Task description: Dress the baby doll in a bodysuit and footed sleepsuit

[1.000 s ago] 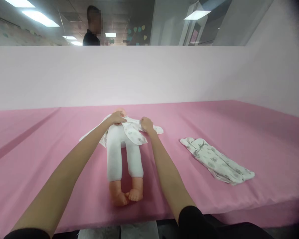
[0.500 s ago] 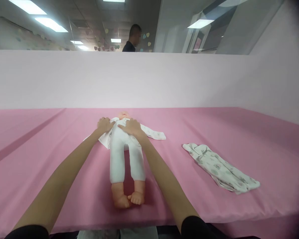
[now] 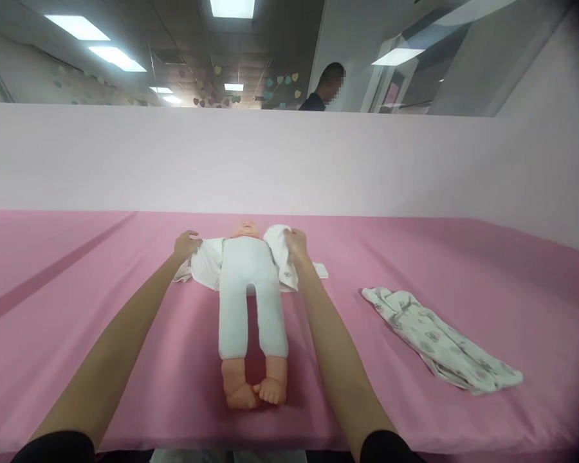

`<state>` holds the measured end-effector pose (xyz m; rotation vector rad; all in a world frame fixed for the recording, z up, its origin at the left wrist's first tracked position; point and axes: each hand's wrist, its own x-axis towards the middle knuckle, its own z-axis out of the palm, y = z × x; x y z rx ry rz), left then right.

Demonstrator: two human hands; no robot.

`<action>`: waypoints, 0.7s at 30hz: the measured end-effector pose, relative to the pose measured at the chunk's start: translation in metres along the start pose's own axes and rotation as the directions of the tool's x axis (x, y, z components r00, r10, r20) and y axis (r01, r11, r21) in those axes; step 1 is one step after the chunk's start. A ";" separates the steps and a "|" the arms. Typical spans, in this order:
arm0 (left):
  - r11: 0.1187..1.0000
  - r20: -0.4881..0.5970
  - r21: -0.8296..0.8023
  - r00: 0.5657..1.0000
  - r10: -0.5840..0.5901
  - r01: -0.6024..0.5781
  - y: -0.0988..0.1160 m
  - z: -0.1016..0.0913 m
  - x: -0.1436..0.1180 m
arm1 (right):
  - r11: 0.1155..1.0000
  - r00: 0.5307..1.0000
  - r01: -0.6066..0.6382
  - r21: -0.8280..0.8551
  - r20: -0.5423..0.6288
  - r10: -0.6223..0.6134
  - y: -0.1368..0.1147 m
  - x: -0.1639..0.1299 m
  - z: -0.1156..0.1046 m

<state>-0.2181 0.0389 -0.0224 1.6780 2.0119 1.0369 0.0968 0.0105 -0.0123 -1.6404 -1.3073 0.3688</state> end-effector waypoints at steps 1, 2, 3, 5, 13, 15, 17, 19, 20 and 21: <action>0.999 -0.024 0.041 1.000 0.008 -0.007 0.000 -0.003 -0.003 | 0.999 0.998 -0.051 0.004 -0.029 0.051 0.009 0.005 -0.008; 0.994 -0.052 0.098 0.998 0.047 -0.042 0.002 -0.004 -0.009 | 0.995 0.994 -0.095 -0.002 -0.058 0.095 0.016 0.010 -0.016; 0.980 -0.076 0.163 0.989 0.125 -0.112 0.005 -0.005 -0.017 | 0.991 0.987 -0.136 -0.003 -0.087 0.135 0.021 0.013 -0.024; 0.905 -0.062 0.257 0.928 0.367 -0.340 0.012 -0.002 -0.042 | 0.985 0.976 -0.173 0.002 -0.137 0.171 0.023 0.016 -0.039; 0.942 0.304 -0.272 0.911 0.279 -0.198 0.021 0.029 -0.161 | 0.976 0.766 -0.039 -0.215 0.620 0.167 -0.030 -0.040 -0.054; 0.933 0.279 -0.341 0.935 0.218 -0.116 0.022 0.035 -0.166 | 0.927 0.712 0.097 -0.363 0.676 0.189 -0.036 -0.063 -0.045; 0.916 0.222 -0.387 0.954 0.201 -0.103 0.023 0.042 -0.163 | 0.912 0.744 0.136 -0.387 0.648 0.163 -0.035 -0.078 -0.035; 0.898 0.154 -0.418 0.964 0.219 -0.137 0.025 0.048 -0.157 | 0.944 0.777 0.089 -0.317 0.615 0.133 -0.029 -0.084 -0.027; 0.889 0.116 -0.429 0.967 0.229 -0.159 0.025 0.051 -0.155 | 0.962 0.790 0.060 -0.265 0.602 0.116 -0.025 -0.084 -0.024; 0.882 0.074 -0.435 0.969 0.236 -0.181 0.025 0.054 -0.152 | 0.976 0.802 0.037 -0.216 0.589 0.100 -0.020 -0.082 -0.021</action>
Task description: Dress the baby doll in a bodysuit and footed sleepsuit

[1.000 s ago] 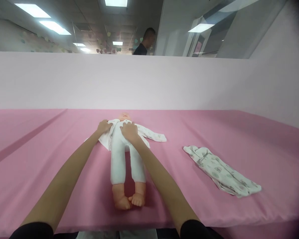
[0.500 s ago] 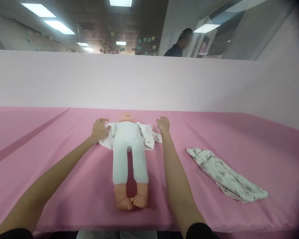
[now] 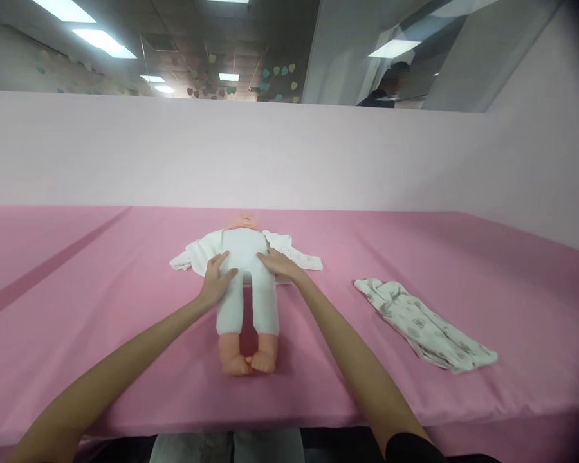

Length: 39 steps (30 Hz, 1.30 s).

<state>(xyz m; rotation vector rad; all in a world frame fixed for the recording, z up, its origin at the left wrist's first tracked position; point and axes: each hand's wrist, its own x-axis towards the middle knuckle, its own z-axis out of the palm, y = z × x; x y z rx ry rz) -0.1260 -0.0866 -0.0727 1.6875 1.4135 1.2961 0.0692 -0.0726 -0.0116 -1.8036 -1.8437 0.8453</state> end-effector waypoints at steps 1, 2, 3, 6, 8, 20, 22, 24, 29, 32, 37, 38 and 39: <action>1.000 -0.041 -0.002 0.999 0.021 -0.021 -0.002 0.002 0.002 | 0.999 1.000 0.016 0.045 -0.021 -0.015 0.005 0.003 0.001; 0.999 -0.083 -0.002 0.996 0.043 -0.044 -0.004 0.004 0.003 | 0.997 0.998 0.037 0.071 -0.046 -0.033 0.009 0.005 0.000; 0.998 -0.120 -0.001 0.990 0.067 -0.068 -0.006 0.005 0.003 | 0.995 0.996 0.062 0.075 -0.076 -0.056 0.015 0.005 -0.002; 0.992 -0.181 -0.004 0.976 0.124 -0.127 -0.012 0.008 0.003 | 0.989 0.967 0.149 -0.012 -0.209 -0.148 0.036 -0.006 -0.021; 0.989 -0.195 -0.003 0.970 0.143 -0.147 -0.016 0.010 0.006 | 0.983 0.937 0.155 -0.100 -0.300 -0.179 0.057 -0.021 -0.044; 0.943 -0.006 0.222 0.967 0.254 -0.246 -0.005 -0.012 0.030 | 0.740 0.758 -0.603 -0.298 -0.502 0.416 0.202 -0.104 -0.126; 0.906 -0.010 0.294 0.947 0.320 -0.304 0.011 -0.017 0.029 | 0.785 0.782 -0.551 -0.283 -0.504 0.367 0.200 -0.102 -0.124; 0.886 -0.016 0.291 0.924 0.383 -0.362 0.035 -0.020 0.024 | 0.813 0.796 -0.500 -0.298 -0.527 0.296 0.184 -0.095 -0.125; 0.832 0.112 0.138 0.843 0.526 -0.537 0.106 -0.018 0.010 | 0.975 0.701 0.013 -0.221 -0.694 -0.167 0.078 -0.068 -0.131; 0.862 0.222 0.027 0.844 0.489 -0.507 0.138 -0.017 0.010 | 0.850 0.491 0.508 -0.140 -0.764 -0.419 -0.007 -0.059 -0.118; 0.886 0.057 -0.057 0.885 0.463 -0.460 0.157 -0.035 0.014 | 0.586 0.387 0.810 0.037 -0.785 -0.485 -0.094 -0.064 -0.075; 0.889 0.049 -0.042 0.888 0.457 -0.456 0.157 -0.043 0.014 | 0.571 0.383 0.819 0.051 -0.789 -0.480 -0.101 -0.065 -0.067; 0.890 0.049 -0.018 0.888 0.457 -0.456 0.157 -0.052 0.013 | 0.566 0.381 0.823 0.055 -0.792 -0.477 -0.105 -0.066 -0.060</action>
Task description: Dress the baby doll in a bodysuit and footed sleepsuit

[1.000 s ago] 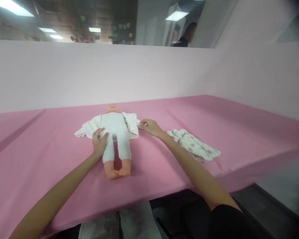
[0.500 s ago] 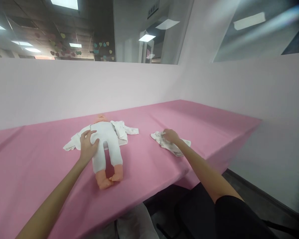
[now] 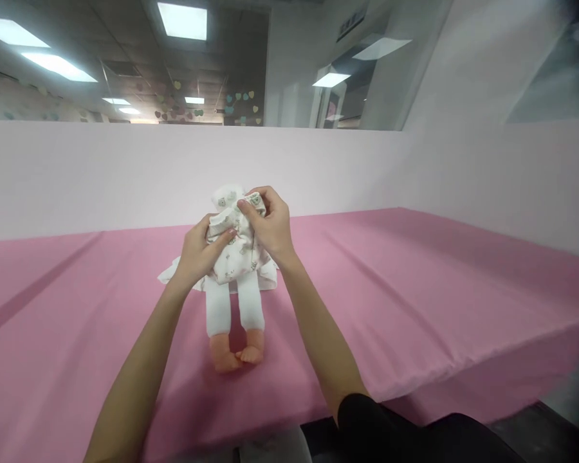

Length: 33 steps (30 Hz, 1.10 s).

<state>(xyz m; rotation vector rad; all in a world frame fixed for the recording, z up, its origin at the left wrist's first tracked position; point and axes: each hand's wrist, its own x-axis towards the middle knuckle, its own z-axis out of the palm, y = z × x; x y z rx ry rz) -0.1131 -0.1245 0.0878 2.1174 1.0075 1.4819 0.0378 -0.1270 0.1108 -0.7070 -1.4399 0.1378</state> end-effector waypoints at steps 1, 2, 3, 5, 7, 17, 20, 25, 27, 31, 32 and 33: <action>1.000 -0.001 0.030 1.000 0.006 -0.006 0.000 -0.009 -0.001 | 1.000 1.000 -0.001 -0.003 -0.001 0.001 0.000 -0.004 0.004; 0.998 -0.008 0.063 1.000 0.015 -0.014 0.000 -0.018 -0.003 | 1.000 1.000 -0.001 -0.012 0.000 0.001 0.001 -0.007 0.007; 0.995 -0.021 0.093 1.000 0.022 -0.020 0.001 -0.026 -0.004 | 1.000 1.000 -0.001 -0.022 0.002 0.001 0.002 -0.009 0.009; 0.989 -0.064 0.149 0.997 0.031 -0.021 0.003 -0.039 -0.006 | 0.999 1.000 0.000 -0.033 0.010 0.001 0.007 -0.013 0.011; 0.980 -0.102 0.198 0.994 0.046 -0.025 0.004 -0.046 -0.005 | 1.000 1.000 0.005 -0.022 0.017 -0.004 0.011 -0.014 0.011; 0.957 -0.011 0.258 0.990 0.138 -0.131 0.011 -0.050 -0.007 | 0.994 0.989 0.100 -0.051 -0.102 -0.105 -0.001 -0.010 -0.020; 0.986 0.329 0.123 0.942 0.067 -0.113 0.024 -0.050 -0.013 | 0.985 0.977 0.141 -0.100 -0.148 -0.155 0.004 -0.007 -0.029; 0.952 0.555 0.261 0.832 -0.014 -0.159 0.028 -0.046 -0.020 | 0.969 0.934 0.169 -0.180 -0.286 -0.216 0.005 -0.001 -0.051; 0.903 0.483 0.372 0.876 0.009 -0.214 0.027 -0.046 -0.020 | 0.966 0.902 0.133 -0.220 -0.377 -0.210 0.000 -0.001 -0.063; 0.872 0.281 0.391 0.941 0.189 -0.292 0.035 -0.049 -0.019 | 0.935 0.909 0.016 -0.354 -0.384 -0.161 -0.011 -0.005 -0.076; 0.876 0.221 0.376 0.947 0.232 -0.302 0.037 -0.049 -0.019 | 0.926 0.926 -0.002 -0.378 -0.350 -0.141 -0.014 -0.007 -0.074; 0.882 0.165 0.356 0.950 0.265 -0.308 0.039 -0.048 -0.019 | 0.925 0.947 -0.004 -0.380 -0.298 -0.118 -0.018 -0.010 -0.070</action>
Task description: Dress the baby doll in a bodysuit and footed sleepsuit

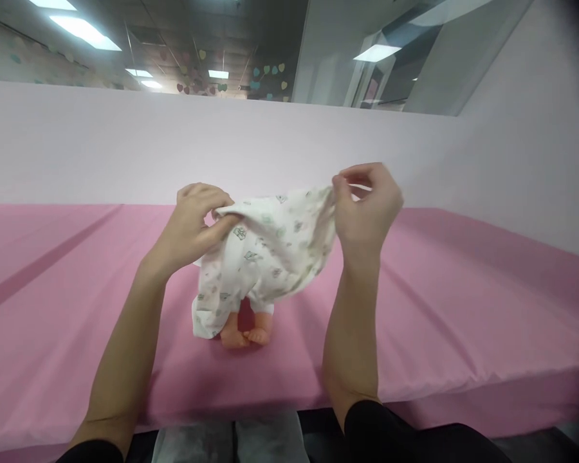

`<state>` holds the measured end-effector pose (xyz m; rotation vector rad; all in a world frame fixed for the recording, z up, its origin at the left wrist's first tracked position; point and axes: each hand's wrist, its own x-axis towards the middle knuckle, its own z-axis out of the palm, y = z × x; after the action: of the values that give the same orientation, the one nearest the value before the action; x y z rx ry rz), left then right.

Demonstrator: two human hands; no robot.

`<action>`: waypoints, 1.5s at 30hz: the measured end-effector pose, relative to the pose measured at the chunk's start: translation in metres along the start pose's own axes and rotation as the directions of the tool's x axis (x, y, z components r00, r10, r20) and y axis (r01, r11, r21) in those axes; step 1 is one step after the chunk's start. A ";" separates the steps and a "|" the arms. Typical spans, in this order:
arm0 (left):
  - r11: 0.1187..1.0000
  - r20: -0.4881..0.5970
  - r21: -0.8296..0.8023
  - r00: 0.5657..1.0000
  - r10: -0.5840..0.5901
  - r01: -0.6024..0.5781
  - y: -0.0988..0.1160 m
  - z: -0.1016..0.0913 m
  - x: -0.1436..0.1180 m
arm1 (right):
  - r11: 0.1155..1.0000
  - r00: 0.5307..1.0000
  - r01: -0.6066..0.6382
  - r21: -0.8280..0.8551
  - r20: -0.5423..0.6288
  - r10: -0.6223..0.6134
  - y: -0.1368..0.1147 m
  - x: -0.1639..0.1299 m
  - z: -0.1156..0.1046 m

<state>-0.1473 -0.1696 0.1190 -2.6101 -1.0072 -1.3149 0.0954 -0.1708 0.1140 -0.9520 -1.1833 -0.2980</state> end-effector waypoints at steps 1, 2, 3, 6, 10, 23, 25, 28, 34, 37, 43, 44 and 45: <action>0.999 -0.044 -0.032 0.999 0.002 -0.003 0.001 0.001 0.000 | 1.000 0.996 0.003 0.025 0.085 -0.005 -0.007 -0.005 0.003; 0.997 -0.071 -0.078 0.997 -0.005 -0.001 0.002 0.003 0.001 | 0.997 0.980 0.004 0.073 0.198 -0.018 -0.016 -0.010 0.007; 0.991 -0.083 -0.137 0.996 -0.017 0.005 0.002 0.007 0.001 | 0.991 0.943 -0.002 0.137 0.330 -0.044 -0.026 -0.017 0.011; 0.947 -0.079 -0.321 0.995 -0.064 0.035 -0.001 0.016 0.003 | 0.961 0.759 -0.050 0.272 0.636 -0.141 -0.053 -0.036 0.025; 0.916 -0.071 -0.393 0.991 -0.117 0.080 -0.007 0.019 0.004 | 0.930 0.704 -0.146 0.336 0.696 -0.142 -0.058 -0.043 0.040; 0.892 0.270 -0.388 0.954 -0.129 0.230 -0.012 0.001 0.000 | 0.618 0.616 -0.685 0.385 0.759 0.210 -0.038 -0.030 0.042; 0.863 0.199 -0.448 0.967 -0.159 0.234 -0.014 0.002 0.001 | 0.510 0.596 -0.749 0.423 0.766 0.241 -0.036 -0.033 0.049; 0.802 0.146 -0.541 0.967 -0.207 0.254 -0.014 0.004 0.002 | 0.391 0.540 -0.816 0.426 0.802 0.255 -0.034 -0.037 0.058; 0.769 0.066 -0.589 0.964 -0.259 0.247 -0.008 0.010 0.002 | 0.365 0.372 -0.873 0.323 0.925 0.072 -0.034 -0.045 0.060; 0.829 0.011 -0.509 0.965 -0.264 0.232 -0.012 0.012 0.002 | 0.528 0.277 -0.818 0.229 0.961 0.014 -0.032 -0.048 0.056; 0.815 0.358 -0.466 0.915 -0.184 0.346 -0.028 0.006 0.000 | 0.672 0.274 -0.724 0.155 0.959 0.073 -0.022 -0.037 0.051; 0.814 0.473 -0.444 0.869 -0.142 0.374 -0.029 0.004 -0.001 | 0.642 0.297 -0.747 0.172 0.950 0.091 -0.019 -0.034 0.050; 0.817 0.566 -0.417 0.817 -0.109 0.398 -0.030 0.003 -0.002 | 0.608 0.319 -0.770 0.193 0.942 0.105 -0.016 -0.031 0.050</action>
<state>-0.1631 -0.1460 0.1090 -3.4922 -1.2660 -1.0420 0.0402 -0.1507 0.0971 -0.7640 -1.6723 1.2499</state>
